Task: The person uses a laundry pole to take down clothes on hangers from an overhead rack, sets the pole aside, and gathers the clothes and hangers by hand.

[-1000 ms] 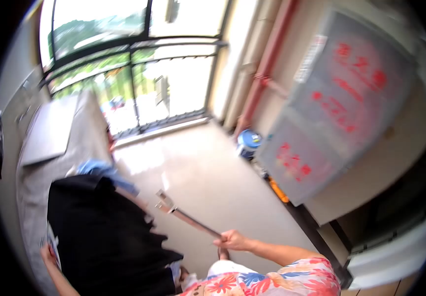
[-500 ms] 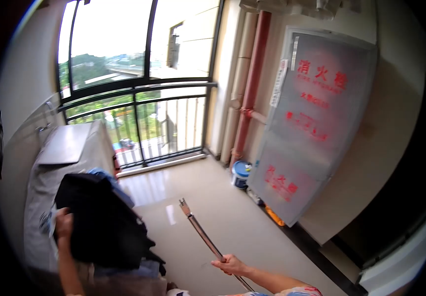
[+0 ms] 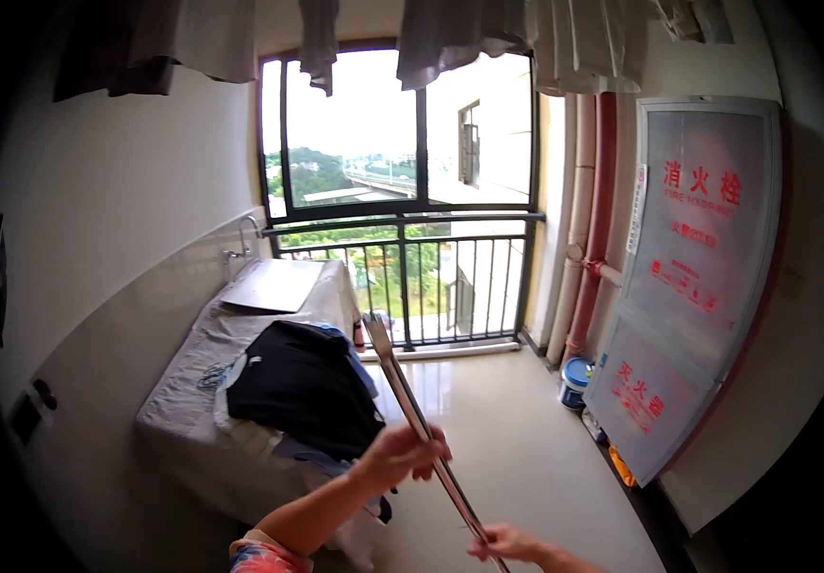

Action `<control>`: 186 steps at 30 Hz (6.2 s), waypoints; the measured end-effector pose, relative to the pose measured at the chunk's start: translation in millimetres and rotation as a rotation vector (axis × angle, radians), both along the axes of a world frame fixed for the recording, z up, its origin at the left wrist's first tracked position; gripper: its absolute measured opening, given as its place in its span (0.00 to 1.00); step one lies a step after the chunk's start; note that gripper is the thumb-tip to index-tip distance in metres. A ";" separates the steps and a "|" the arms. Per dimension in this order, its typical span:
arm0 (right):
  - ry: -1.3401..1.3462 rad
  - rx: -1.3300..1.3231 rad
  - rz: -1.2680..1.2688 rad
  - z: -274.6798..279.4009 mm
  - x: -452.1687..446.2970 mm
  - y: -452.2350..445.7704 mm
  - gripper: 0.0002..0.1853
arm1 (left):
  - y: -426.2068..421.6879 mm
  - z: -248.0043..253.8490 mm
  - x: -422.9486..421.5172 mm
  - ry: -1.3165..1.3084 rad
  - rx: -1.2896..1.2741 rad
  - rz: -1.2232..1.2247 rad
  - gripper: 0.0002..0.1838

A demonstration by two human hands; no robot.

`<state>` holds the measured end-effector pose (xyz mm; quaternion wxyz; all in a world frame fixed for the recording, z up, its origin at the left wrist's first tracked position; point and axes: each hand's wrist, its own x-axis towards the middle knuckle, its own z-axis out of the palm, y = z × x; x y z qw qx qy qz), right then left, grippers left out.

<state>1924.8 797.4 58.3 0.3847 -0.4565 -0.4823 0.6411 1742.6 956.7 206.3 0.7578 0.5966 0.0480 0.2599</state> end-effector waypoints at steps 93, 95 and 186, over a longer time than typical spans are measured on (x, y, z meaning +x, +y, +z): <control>0.090 0.746 -0.261 264.6 -260.0 213.7 0.13 | -51.8 -4.4 -468.3 0.423 0.234 0.954 0.17; 0.041 0.692 -0.336 233.7 -221.7 202.5 0.12 | -38.6 13.1 -444.7 0.400 0.300 0.921 0.16; 0.145 1.214 -0.005 470.6 -379.4 445.7 0.14 | 110.2 23.0 -449.4 0.657 0.509 0.963 0.20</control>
